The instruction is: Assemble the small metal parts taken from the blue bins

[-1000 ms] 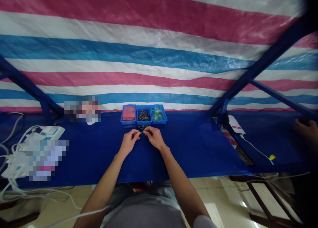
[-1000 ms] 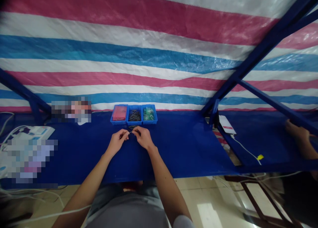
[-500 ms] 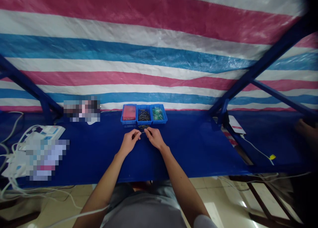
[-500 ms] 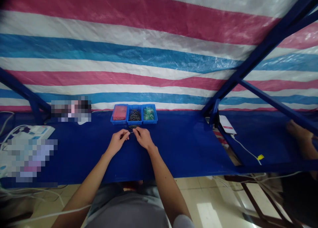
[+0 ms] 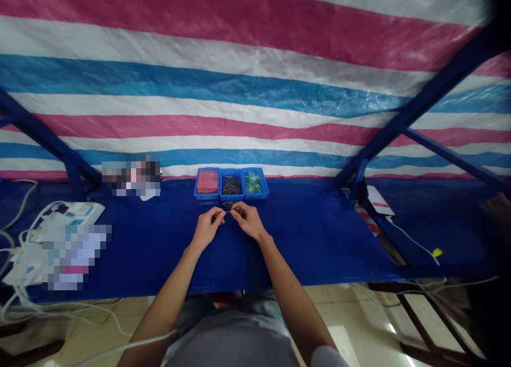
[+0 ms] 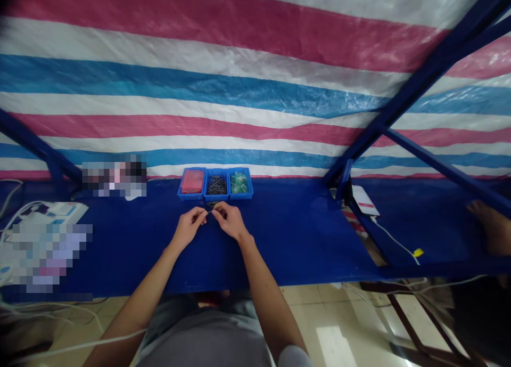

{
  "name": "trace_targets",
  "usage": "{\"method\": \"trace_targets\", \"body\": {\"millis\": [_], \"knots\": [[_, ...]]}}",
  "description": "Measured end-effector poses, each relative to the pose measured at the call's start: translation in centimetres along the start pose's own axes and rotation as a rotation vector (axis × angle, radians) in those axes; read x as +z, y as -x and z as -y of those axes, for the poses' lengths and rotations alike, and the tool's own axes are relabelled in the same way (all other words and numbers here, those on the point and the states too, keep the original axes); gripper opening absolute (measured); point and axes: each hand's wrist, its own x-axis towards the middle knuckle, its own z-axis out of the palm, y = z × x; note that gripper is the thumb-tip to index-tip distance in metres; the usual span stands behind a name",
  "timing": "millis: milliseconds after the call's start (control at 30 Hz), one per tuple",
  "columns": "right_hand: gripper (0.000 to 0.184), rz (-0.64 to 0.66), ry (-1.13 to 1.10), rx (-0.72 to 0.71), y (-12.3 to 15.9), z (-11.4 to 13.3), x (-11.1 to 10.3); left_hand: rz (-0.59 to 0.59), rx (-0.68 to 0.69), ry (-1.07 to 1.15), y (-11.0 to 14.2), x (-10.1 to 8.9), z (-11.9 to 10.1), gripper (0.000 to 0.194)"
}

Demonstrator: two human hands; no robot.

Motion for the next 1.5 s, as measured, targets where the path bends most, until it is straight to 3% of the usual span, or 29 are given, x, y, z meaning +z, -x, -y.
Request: {"method": "trace_targets", "body": {"millis": [233, 567, 1033, 1267, 1500], "knots": [[0.017, -0.022, 0.010, -0.024, -0.2, -0.5, 0.1, 0.017, 0.001, -0.006, -0.1, 0.1, 0.3, 0.027], [0.040, -0.015, 0.171, -0.036, -0.1, -0.4, 0.1, 0.025, 0.010, -0.007, 0.0, 0.1, 0.1, 0.029], [0.057, -0.052, 0.285, -0.007, -0.3, -1.3, 0.4, 0.052, 0.021, -0.031, 0.0, 0.1, 0.1, 0.026], [0.051, -0.027, 0.196, 0.000, -0.3, -0.9, 0.1, 0.047, 0.021, -0.038, 0.1, 0.1, 0.1, 0.027], [0.034, -0.033, 0.080, 0.003, -0.3, -0.8, 0.0, 0.038, 0.016, -0.031, 0.0, 0.0, -0.1, 0.028]]}}
